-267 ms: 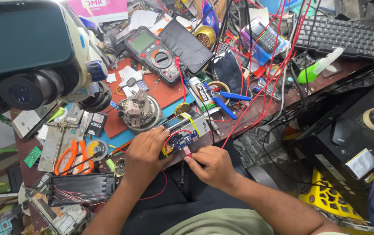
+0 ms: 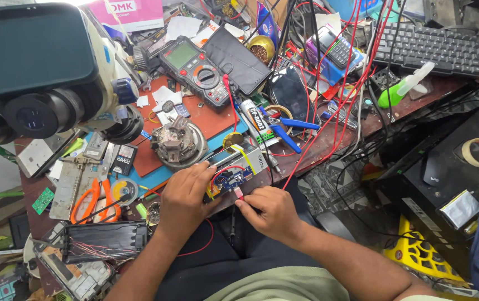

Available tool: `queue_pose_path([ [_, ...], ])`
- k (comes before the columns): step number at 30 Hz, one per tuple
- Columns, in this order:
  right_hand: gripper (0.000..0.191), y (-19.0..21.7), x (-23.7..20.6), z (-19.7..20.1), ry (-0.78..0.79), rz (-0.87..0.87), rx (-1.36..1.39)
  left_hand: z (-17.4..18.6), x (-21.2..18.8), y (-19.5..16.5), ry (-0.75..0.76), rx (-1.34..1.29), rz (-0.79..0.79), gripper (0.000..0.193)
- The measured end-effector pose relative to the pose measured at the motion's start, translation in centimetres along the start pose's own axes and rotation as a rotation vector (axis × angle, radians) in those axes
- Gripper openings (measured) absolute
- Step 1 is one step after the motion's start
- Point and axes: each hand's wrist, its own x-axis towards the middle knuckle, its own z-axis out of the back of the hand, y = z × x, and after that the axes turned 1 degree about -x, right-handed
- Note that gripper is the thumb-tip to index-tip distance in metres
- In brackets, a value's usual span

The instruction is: The person connects a USB cable to a circuit board attached to a Samsung Galaxy J2 smartphone, then powers on the device and navigates the touchscreen. The phone displays a charging warning icon while connected.

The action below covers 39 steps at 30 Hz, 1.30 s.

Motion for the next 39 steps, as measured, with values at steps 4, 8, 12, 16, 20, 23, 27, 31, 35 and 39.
queue_pose_path([
  [4,0.014,-1.0,1.3,0.2,0.015,0.005,-0.010,-0.6,1.3,0.7,-0.009,-0.011,0.005,0.072],
  [8,0.014,-1.9,2.3,0.9,0.018,0.006,-0.015,-1.1,2.7,1.0,-0.014,-0.019,0.011,0.072],
  [12,0.014,-2.9,2.6,2.0,0.020,0.005,-0.030,-1.8,3.9,0.4,-0.018,-0.023,0.011,0.072],
  [16,0.015,-3.7,2.5,3.3,0.023,0.001,-0.037,-2.5,4.9,-0.7,-0.024,-0.030,0.019,0.072],
  [20,0.015,-4.0,2.0,4.4,0.019,-0.009,-0.034,-2.8,5.3,-1.8,-0.020,-0.028,0.019,0.073],
  [23,0.015,-4.0,1.6,5.0,0.016,-0.006,-0.037,-3.0,5.2,-2.4,-0.003,-0.026,0.024,0.075],
  [27,0.015,-4.0,1.5,5.0,0.018,-0.005,-0.033,-3.0,5.2,-2.6,-0.017,-0.030,0.021,0.073],
  [31,0.014,-3.8,1.3,5.2,0.017,-0.006,-0.034,-2.9,5.2,-2.9,-0.041,-0.034,0.005,0.071],
  [35,0.014,-3.7,1.2,5.3,0.016,0.001,-0.031,-2.9,5.3,-3.1,-0.055,-0.034,-0.004,0.068],
  [39,0.013,-3.6,1.1,5.3,0.017,0.005,-0.038,-2.8,5.1,-3.2,-0.041,-0.027,0.004,0.069],
])
